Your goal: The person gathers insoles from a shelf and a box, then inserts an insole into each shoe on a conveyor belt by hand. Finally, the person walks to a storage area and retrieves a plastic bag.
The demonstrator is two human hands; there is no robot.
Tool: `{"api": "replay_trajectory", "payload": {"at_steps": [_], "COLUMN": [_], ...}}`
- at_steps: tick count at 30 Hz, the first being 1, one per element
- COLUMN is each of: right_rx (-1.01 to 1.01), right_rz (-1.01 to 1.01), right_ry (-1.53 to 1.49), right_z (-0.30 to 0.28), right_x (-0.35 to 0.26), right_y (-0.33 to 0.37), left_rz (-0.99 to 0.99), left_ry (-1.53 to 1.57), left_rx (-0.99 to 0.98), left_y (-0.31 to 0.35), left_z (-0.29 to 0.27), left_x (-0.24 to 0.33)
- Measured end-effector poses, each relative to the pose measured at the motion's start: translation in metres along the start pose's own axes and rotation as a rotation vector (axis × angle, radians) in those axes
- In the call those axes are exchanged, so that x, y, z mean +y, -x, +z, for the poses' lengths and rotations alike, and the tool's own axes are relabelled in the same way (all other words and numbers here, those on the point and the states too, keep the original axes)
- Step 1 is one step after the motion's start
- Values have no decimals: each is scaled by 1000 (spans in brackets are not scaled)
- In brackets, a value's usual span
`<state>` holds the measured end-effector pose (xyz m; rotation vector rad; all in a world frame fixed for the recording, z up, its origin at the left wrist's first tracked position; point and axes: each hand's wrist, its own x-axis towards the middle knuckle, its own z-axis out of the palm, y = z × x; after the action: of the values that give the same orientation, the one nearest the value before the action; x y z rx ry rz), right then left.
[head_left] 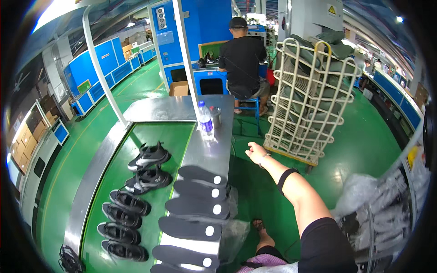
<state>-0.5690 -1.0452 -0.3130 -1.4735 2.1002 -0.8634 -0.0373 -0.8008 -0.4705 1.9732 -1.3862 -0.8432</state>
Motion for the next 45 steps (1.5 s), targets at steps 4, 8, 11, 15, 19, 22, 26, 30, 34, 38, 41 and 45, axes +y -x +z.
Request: {"api": "replay_trajectory", "payload": {"at_steps": [4,8,11,15,19,22,26,30,34,38,41,45], "right_rx": [128,33,-1,-115,-499,-665,-965,-1113,-1036,-1034,-932,-566], "right_rz": [-181,-253,-323,-372,-452,-523,-318,17,11,-11,6,-60], "right_ry": [37,-77,-112,-228,-336,-45,26,-570,-644,-599,-587,-528], "right_z": [15,46,72,95,105,83,46,53,66,72,70,50], "right_x": [27,31,32,19,20,3,-2,35,29,25,37,26], "right_y": [-145,-259,-322,-386,-433,-439,-423,-406,-392,-386,-380,-338], "left_rz": [-53,-150,-231,-333,-409,-474,-531,-555,-552,-540,-527,-534], "left_ry": [44,51,64,101,142,176,237,315,373,409,409,332], "left_rx": [29,68,97,138,152,155,175,179,178,175,115,-117], "left_y": [-56,-95,-108,-110,-105,-86,-66,-49,-37,-28,-28,-29], "left_z": [76,116,138,163,177,182,187,199,198,191,184,157], "left_x": [64,113,137,155,163,164,167,176,184,194,200,202]}}
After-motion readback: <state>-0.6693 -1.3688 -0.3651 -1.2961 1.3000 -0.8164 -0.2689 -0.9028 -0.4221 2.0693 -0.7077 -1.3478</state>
